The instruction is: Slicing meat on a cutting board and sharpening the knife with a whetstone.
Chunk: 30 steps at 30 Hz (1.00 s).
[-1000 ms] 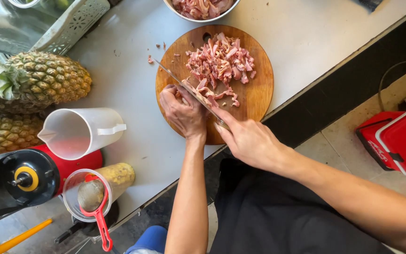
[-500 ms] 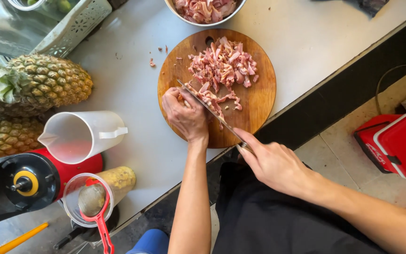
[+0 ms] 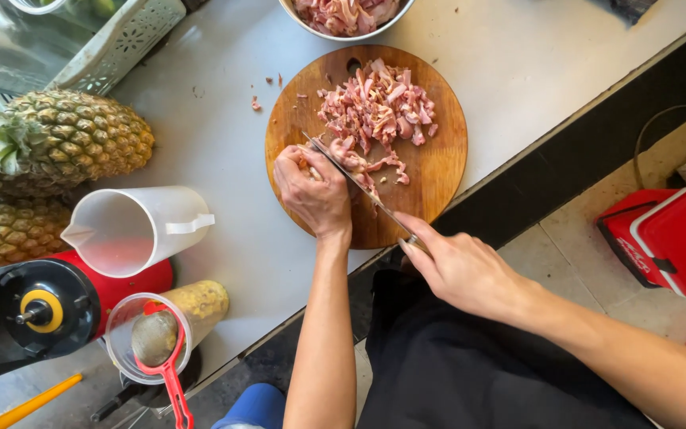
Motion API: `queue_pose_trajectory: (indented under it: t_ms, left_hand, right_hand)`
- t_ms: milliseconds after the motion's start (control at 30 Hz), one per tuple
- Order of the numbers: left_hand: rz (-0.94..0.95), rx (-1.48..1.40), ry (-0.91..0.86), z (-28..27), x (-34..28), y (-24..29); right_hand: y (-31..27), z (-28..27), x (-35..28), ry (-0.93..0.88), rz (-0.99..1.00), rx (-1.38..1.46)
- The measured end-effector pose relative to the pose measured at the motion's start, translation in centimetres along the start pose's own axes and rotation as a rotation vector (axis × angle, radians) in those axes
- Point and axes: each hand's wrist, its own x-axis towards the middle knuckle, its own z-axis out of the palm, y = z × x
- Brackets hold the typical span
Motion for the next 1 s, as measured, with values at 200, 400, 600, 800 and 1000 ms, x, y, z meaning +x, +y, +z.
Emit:
queue_pose_trajectory:
  t_ms: [200,400,600,800,1000]
  left_hand:
    - [0.024,0.023,0.004,-0.1,0.1,0.1]
    - [-0.008,0.009,0.024,0.3,0.1,0.1]
    - [0.031,0.012,0.039,0.1,0.3,-0.1]
    - [-0.040,-0.023,0.050,0.4,0.3,0.0]
    - [-0.101,-0.070,0.024,-1.0,0.2,1.8]
  right_hand:
    - [-2.4,-1.1,3.9,0.071,-0.189,0.005]
    - [-0.1,0.1,0.8,-0.009,0.004,-0.007]
    - [-1.4,0.7,5.9,0.098,-0.138,-0.088]
    - [1.1,-1.2,-0.6,0.046,0.015,-0.017]
    - [0.5,-3.6,-0.3,0.205,-0.016,0.049]
